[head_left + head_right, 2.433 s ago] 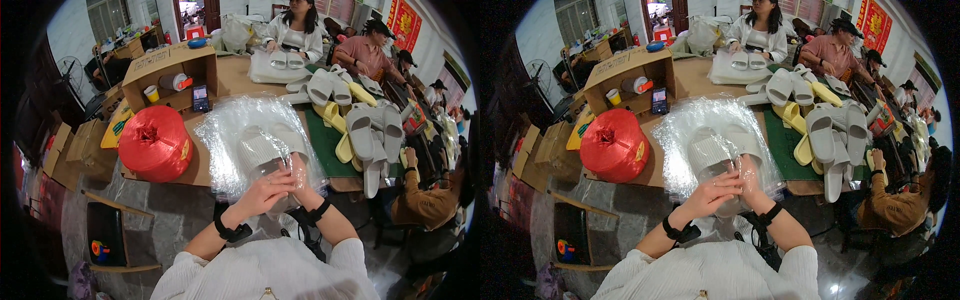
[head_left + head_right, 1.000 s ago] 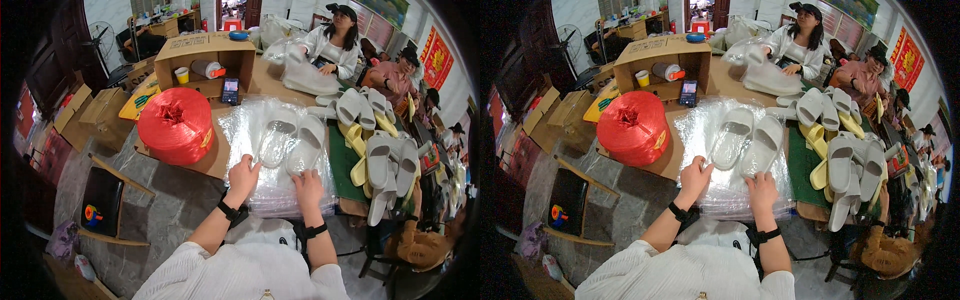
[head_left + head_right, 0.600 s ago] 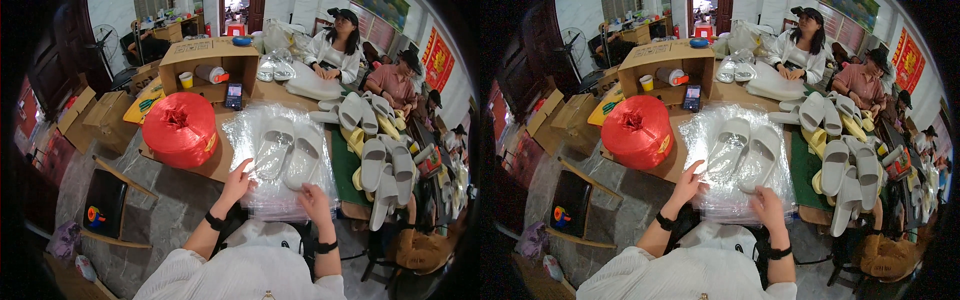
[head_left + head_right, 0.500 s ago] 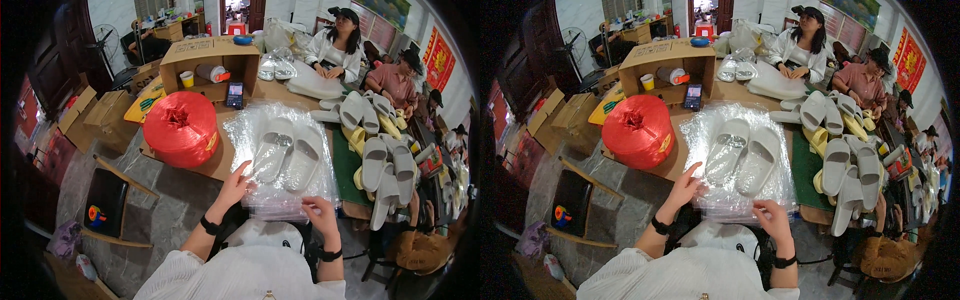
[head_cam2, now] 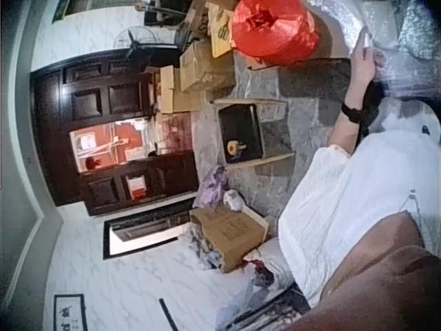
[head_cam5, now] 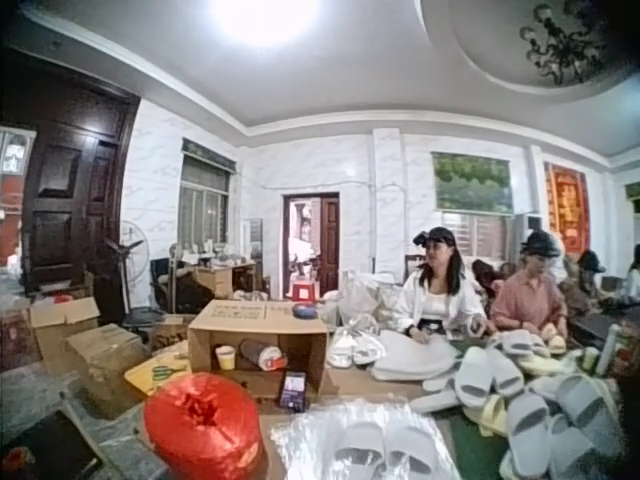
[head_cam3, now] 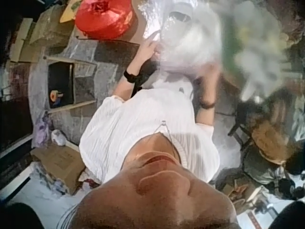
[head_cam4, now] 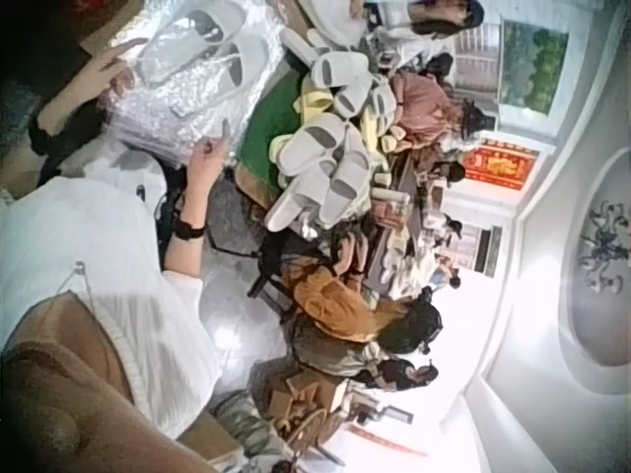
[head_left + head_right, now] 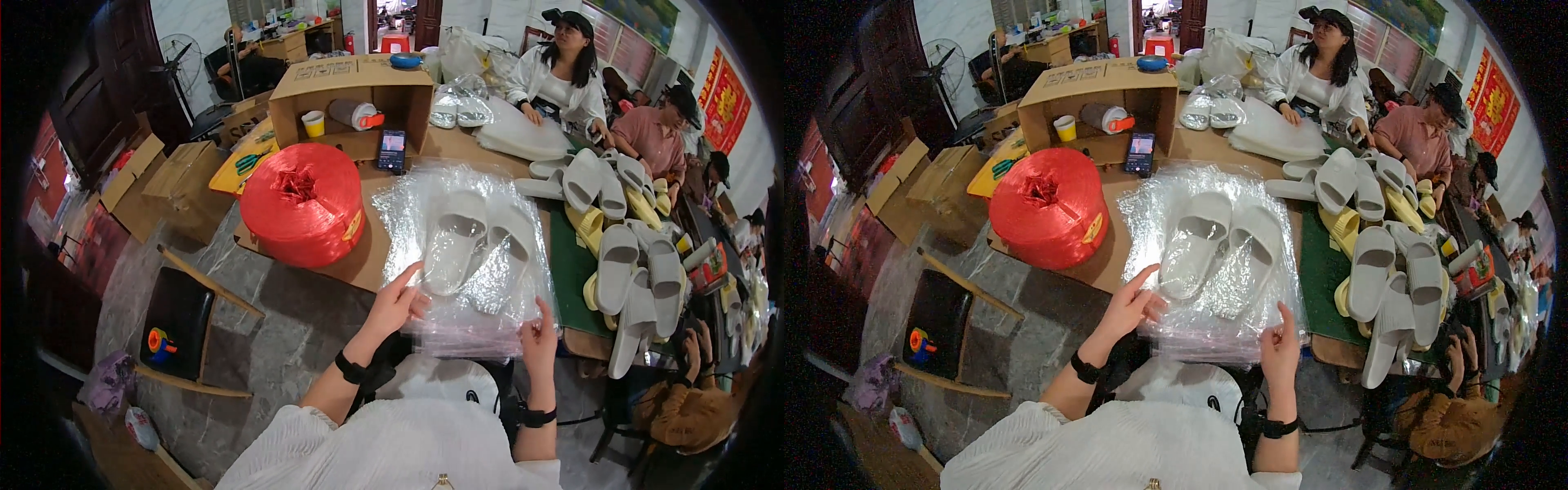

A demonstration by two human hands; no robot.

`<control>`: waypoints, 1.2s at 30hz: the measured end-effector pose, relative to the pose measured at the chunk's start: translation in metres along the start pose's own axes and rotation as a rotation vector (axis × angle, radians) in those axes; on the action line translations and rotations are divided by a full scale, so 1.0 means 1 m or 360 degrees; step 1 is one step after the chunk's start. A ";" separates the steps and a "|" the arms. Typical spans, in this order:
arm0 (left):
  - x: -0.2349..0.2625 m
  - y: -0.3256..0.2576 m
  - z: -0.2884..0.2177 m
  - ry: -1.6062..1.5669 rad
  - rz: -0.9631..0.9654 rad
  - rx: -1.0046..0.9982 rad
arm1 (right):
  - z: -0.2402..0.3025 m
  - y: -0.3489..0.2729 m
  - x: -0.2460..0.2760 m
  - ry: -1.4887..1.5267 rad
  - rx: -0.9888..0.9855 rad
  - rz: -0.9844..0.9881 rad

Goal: Packing manufactured sandals into bags and preparing them for shipment.

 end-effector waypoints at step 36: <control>-0.007 -0.049 -0.042 0.0881 -0.0371 -0.1135 | 0.006 0.008 0.020 -0.0100 0.0218 0.0036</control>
Point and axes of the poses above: each hand's wrist, its own y-axis towards the middle knuckle, its own x-axis out of the back of the hand, z = x × y, the point moved 9 cm from there along y, towards the middle knuckle, and after that the axes turned 14 degrees about x, right-handed, at the moved point
